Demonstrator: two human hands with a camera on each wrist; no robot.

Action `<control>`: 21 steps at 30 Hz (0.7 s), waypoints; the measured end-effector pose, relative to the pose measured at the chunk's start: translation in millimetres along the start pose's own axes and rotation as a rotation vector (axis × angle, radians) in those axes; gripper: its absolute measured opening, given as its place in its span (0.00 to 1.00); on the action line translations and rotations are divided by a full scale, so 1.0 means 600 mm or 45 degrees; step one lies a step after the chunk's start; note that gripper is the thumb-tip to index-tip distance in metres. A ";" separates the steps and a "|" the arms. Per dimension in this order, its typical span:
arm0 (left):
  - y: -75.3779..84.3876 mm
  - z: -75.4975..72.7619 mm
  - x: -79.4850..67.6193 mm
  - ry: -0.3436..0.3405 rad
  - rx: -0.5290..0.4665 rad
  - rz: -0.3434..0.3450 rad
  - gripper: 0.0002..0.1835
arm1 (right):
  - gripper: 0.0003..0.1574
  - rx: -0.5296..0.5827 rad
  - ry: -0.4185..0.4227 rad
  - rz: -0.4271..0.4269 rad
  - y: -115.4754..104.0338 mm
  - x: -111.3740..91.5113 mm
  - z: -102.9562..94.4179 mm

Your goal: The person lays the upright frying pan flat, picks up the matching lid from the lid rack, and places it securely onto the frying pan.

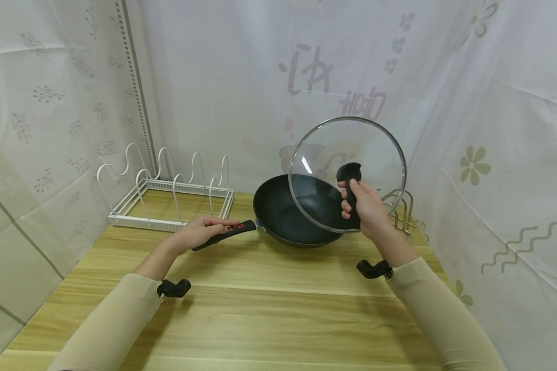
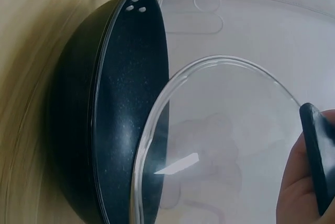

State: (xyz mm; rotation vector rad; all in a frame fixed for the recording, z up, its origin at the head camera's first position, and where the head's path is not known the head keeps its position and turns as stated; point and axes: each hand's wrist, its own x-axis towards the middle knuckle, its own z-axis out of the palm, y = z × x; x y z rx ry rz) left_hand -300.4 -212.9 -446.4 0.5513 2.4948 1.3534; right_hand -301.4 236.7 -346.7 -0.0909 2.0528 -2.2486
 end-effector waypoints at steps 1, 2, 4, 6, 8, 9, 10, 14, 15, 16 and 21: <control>0.000 0.000 0.000 0.000 -0.004 0.000 0.20 | 0.27 -0.013 -0.005 0.012 0.001 0.002 0.002; -0.001 0.000 0.000 -0.001 -0.005 0.001 0.20 | 0.27 -0.023 -0.007 0.023 0.002 0.004 0.004; -0.001 0.000 0.000 -0.001 -0.007 0.000 0.20 | 0.27 -0.026 -0.009 0.052 0.004 0.007 0.009; -0.001 0.000 0.000 -0.001 -0.004 0.000 0.20 | 0.26 -0.012 -0.004 0.081 0.006 0.010 0.015; 0.000 0.000 0.000 -0.004 0.000 0.006 0.20 | 0.25 0.001 -0.010 0.109 0.009 0.014 0.018; 0.000 0.000 0.000 -0.003 0.000 0.005 0.20 | 0.25 0.008 -0.012 0.123 0.010 0.015 0.020; 0.001 -0.001 0.000 -0.003 0.002 0.006 0.20 | 0.25 0.011 -0.012 0.134 0.012 0.017 0.021; 0.002 -0.001 -0.001 -0.007 0.001 0.004 0.20 | 0.25 -0.011 -0.031 0.157 0.017 0.026 0.026; 0.002 -0.001 -0.001 -0.007 0.000 0.003 0.20 | 0.26 -0.015 -0.033 0.159 0.017 0.028 0.028; 0.002 -0.001 -0.001 -0.009 0.001 0.001 0.20 | 0.27 -0.019 -0.035 0.160 0.017 0.030 0.030; 0.003 -0.002 -0.002 -0.008 0.002 -0.006 0.20 | 0.30 0.004 -0.050 0.180 0.013 0.041 0.045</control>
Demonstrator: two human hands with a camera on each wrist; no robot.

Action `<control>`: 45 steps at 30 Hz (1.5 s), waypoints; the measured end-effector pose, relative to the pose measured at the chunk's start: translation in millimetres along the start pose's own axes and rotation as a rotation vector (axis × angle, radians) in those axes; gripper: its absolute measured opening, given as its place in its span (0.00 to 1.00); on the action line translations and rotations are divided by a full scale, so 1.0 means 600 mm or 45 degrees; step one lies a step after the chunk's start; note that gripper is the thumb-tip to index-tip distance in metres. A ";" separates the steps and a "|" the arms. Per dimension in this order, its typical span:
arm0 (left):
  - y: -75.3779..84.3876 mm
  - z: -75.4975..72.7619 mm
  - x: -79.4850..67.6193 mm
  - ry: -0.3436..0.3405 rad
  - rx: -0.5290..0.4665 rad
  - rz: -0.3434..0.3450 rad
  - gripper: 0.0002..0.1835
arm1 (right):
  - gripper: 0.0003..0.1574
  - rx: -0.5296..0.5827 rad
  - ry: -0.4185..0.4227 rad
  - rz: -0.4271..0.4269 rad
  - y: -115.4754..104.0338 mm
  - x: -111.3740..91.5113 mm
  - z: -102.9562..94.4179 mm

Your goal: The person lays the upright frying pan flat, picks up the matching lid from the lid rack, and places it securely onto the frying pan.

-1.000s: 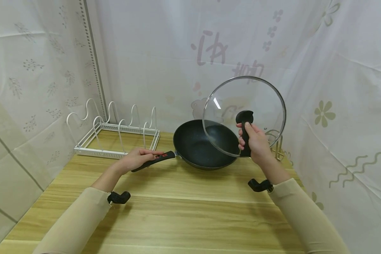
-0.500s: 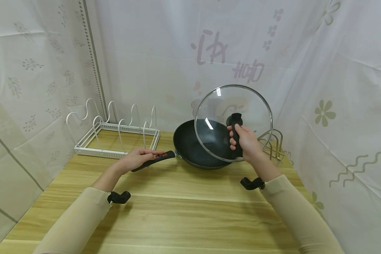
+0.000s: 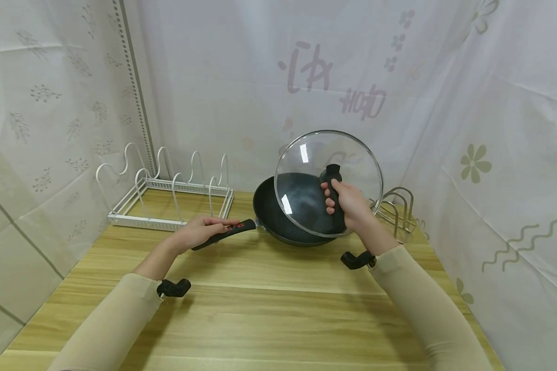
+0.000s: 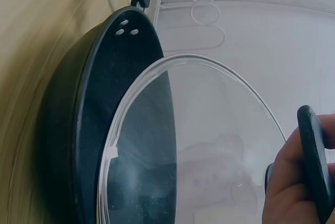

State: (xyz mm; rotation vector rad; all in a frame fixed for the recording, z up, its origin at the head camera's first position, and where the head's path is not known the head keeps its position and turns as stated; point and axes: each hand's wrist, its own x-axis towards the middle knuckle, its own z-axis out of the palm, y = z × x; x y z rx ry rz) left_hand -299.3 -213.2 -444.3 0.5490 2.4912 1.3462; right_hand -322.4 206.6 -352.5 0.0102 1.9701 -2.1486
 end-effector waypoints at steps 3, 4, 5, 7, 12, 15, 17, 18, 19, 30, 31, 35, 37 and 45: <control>0.001 -0.001 0.000 0.003 0.002 -0.001 0.20 | 0.30 0.028 -0.013 0.031 -0.004 0.007 0.009; 0.000 -0.001 0.000 0.004 0.001 0.000 0.20 | 0.30 0.036 -0.016 0.044 -0.004 0.009 0.012; 0.000 -0.002 0.000 0.005 0.003 0.000 0.20 | 0.31 0.044 -0.020 0.057 -0.004 0.013 0.014; 0.000 -0.002 0.001 0.004 0.007 0.001 0.20 | 0.30 0.058 -0.023 0.086 -0.004 0.018 0.019; 0.001 -0.002 0.002 0.004 0.019 0.001 0.20 | 0.27 0.088 -0.028 0.151 -0.005 0.029 0.030; 0.003 -0.002 0.003 0.005 0.018 0.002 0.20 | 0.25 0.128 -0.046 0.188 -0.005 0.035 0.035; 0.004 -0.001 0.003 0.007 0.020 0.003 0.20 | 0.23 0.172 -0.063 0.203 -0.005 0.038 0.038; 0.005 -0.001 0.003 0.007 0.018 0.004 0.19 | 0.23 0.202 -0.076 0.209 -0.005 0.040 0.040; 0.005 -0.001 0.003 0.007 0.015 0.005 0.19 | 0.23 0.237 -0.088 0.215 -0.004 0.042 0.041; -0.003 0.001 0.007 0.004 -0.003 0.045 0.19 | 0.26 0.553 -0.204 0.266 0.006 0.061 0.040; -0.003 0.001 0.007 0.007 -0.003 0.043 0.19 | 0.25 0.569 -0.211 0.269 0.008 0.062 0.039; -0.003 0.002 0.005 0.015 0.003 0.034 0.20 | 0.26 0.592 -0.225 0.247 0.014 0.066 0.039; -0.002 0.002 0.004 0.021 0.003 0.023 0.20 | 0.27 0.580 -0.219 0.231 0.018 0.068 0.040; -0.004 0.004 0.002 0.014 -0.011 0.033 0.19 | 0.29 0.568 -0.167 0.235 0.038 0.076 0.043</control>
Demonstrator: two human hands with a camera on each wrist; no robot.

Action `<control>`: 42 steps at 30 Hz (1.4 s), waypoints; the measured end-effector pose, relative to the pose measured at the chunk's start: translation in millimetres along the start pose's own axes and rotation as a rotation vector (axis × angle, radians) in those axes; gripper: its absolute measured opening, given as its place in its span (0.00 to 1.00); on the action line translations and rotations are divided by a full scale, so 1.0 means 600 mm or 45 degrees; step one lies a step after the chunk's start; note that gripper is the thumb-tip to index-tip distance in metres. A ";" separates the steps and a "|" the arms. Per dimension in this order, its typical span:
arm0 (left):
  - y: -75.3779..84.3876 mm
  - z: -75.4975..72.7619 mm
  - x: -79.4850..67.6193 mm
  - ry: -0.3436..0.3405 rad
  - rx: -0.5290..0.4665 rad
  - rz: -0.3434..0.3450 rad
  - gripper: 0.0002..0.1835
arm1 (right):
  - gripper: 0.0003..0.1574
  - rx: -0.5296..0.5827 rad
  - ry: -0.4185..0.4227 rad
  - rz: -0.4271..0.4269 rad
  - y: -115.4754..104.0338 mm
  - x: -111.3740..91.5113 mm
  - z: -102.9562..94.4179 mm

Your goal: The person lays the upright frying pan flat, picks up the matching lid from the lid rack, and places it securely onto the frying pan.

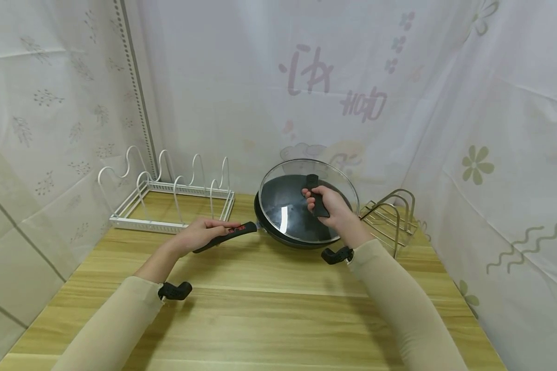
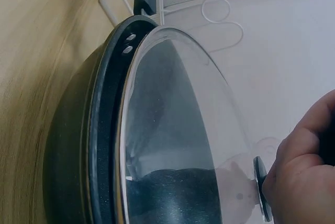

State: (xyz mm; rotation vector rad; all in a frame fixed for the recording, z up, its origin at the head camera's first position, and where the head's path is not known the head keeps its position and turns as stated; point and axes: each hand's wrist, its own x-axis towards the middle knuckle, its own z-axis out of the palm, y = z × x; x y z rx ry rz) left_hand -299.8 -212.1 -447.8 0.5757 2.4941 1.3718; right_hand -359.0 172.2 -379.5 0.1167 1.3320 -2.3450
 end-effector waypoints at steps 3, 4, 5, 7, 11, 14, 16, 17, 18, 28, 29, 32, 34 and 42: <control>0.001 0.001 -0.001 0.002 -0.001 -0.001 0.20 | 0.31 0.002 0.010 -0.011 0.004 0.004 -0.001; 0.001 0.001 -0.001 0.003 -0.002 -0.001 0.20 | 0.32 0.005 0.012 -0.013 0.004 0.006 -0.002; 0.002 0.001 -0.001 0.005 -0.002 -0.003 0.20 | 0.33 0.011 0.015 -0.014 0.005 0.007 -0.002; 0.002 0.001 -0.001 0.007 -0.003 -0.005 0.20 | 0.34 0.018 0.018 -0.013 0.005 0.009 -0.001; 0.003 0.000 -0.003 0.009 -0.001 -0.009 0.20 | 0.35 0.035 0.032 -0.004 0.004 0.013 0.001; 0.004 0.000 -0.004 0.007 -0.003 -0.009 0.20 | 0.37 0.049 0.057 0.002 0.004 0.014 0.004; 0.004 0.000 -0.004 0.007 -0.004 -0.009 0.20 | 0.39 0.060 0.074 0.010 0.004 0.014 0.006; 0.004 0.000 -0.004 0.007 -0.005 -0.008 0.20 | 0.40 0.066 0.082 0.015 0.004 0.015 0.007; 0.003 0.000 -0.003 0.007 -0.003 -0.008 0.20 | 0.41 0.072 0.089 0.021 0.004 0.015 0.008; 0.002 0.000 -0.001 0.003 -0.001 -0.005 0.20 | 0.42 0.112 0.125 0.064 0.011 0.026 0.007; 0.001 0.000 -0.001 0.003 0.002 -0.006 0.20 | 0.42 0.114 0.128 0.065 0.012 0.027 0.007; 0.002 0.000 -0.001 0.002 0.008 -0.008 0.20 | 0.41 0.112 0.140 0.065 0.015 0.030 0.008; 0.001 0.000 -0.001 0.003 0.011 -0.008 0.20 | 0.41 0.114 0.144 0.068 0.016 0.032 0.008; 0.001 0.001 -0.001 0.010 0.003 -0.021 0.20 | 0.43 0.118 0.147 0.072 0.019 0.036 0.008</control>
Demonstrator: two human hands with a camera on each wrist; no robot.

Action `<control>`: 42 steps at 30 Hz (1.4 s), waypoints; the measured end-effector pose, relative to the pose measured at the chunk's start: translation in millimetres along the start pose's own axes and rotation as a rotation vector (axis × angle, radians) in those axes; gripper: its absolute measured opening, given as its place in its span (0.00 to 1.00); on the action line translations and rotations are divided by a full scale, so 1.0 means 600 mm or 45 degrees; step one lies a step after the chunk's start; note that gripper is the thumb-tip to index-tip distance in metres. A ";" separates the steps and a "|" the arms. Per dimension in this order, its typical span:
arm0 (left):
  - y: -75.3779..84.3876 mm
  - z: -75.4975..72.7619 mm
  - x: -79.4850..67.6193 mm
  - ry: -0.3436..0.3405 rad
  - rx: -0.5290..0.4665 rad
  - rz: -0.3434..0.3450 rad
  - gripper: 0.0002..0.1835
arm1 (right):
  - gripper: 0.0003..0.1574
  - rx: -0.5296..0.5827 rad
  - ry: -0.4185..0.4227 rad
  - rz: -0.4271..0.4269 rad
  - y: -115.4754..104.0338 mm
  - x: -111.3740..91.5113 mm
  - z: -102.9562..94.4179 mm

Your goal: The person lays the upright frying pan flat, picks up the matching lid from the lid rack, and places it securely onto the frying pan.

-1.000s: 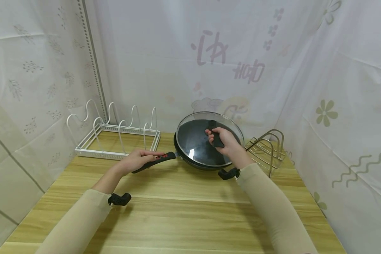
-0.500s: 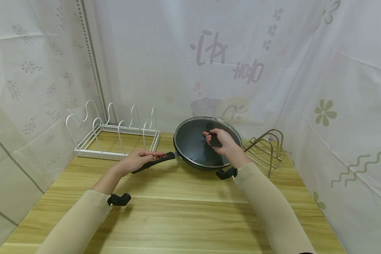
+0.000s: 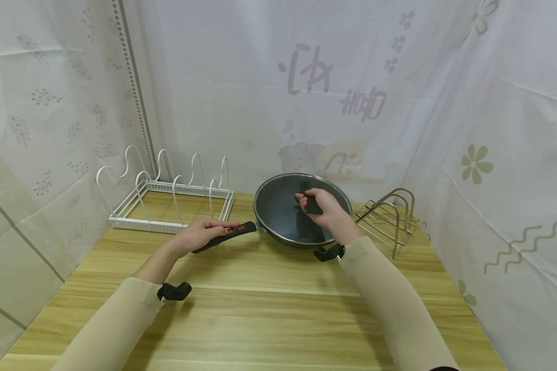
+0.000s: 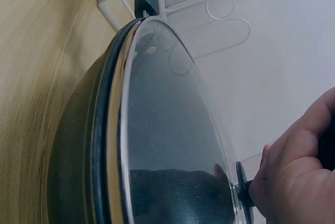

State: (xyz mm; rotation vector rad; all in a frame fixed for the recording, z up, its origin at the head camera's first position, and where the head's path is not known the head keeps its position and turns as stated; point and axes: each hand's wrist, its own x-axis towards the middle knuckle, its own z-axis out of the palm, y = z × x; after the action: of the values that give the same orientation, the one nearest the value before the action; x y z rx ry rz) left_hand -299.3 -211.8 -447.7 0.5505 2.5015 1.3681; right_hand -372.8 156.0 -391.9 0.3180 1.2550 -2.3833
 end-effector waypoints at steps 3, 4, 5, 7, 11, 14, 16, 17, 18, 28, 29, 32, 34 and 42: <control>0.002 0.000 0.000 0.003 -0.003 -0.007 0.20 | 0.43 0.003 0.006 0.005 -0.001 -0.001 0.001; 0.003 0.000 0.000 0.004 -0.002 -0.012 0.20 | 0.43 0.004 0.008 0.006 -0.001 -0.001 0.001; 0.004 0.000 0.000 0.005 -0.004 -0.017 0.21 | 0.43 0.006 0.010 0.007 -0.001 -0.002 0.002; 0.005 0.000 0.000 0.008 -0.002 -0.029 0.21 | 0.43 0.005 0.014 0.006 -0.001 -0.003 0.003; 0.006 0.000 0.000 0.012 0.002 -0.042 0.21 | 0.44 0.002 0.023 0.002 0.000 -0.003 0.003; 0.005 0.000 0.000 0.011 0.001 -0.044 0.21 | 0.44 -0.002 0.031 -0.002 0.001 -0.004 0.004; 0.004 0.000 0.000 0.009 0.000 -0.041 0.21 | 0.43 -0.005 0.034 -0.005 0.001 -0.004 0.004; 0.004 0.000 0.000 0.007 -0.002 -0.038 0.21 | 0.43 -0.005 0.036 -0.007 0.002 -0.004 0.004; 0.003 0.000 0.001 0.005 -0.004 -0.035 0.21 | 0.43 -0.004 0.038 -0.008 0.001 -0.003 0.004; 0.003 0.000 0.002 0.005 0.004 -0.023 0.21 | 0.44 -0.017 0.056 -0.016 0.002 -0.007 0.004; 0.003 0.000 0.002 0.006 0.008 -0.022 0.21 | 0.44 -0.020 0.056 -0.017 0.002 -0.007 0.004; 0.003 0.000 0.001 0.005 0.007 -0.020 0.21 | 0.44 -0.027 0.059 -0.016 0.003 -0.008 0.004; 0.002 0.001 0.001 0.002 0.004 -0.014 0.20 | 0.44 -0.029 0.062 -0.014 0.003 -0.009 0.004; 0.002 0.000 0.000 0.004 0.001 -0.007 0.20 | 0.44 -0.028 0.063 -0.015 0.002 -0.006 0.005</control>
State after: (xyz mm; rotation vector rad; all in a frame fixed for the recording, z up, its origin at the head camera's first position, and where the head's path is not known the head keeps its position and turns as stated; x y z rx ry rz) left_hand -298.8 -211.3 -446.5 0.5418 2.5038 1.3673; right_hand -369.3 153.6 -389.7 0.3657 1.3077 -2.3828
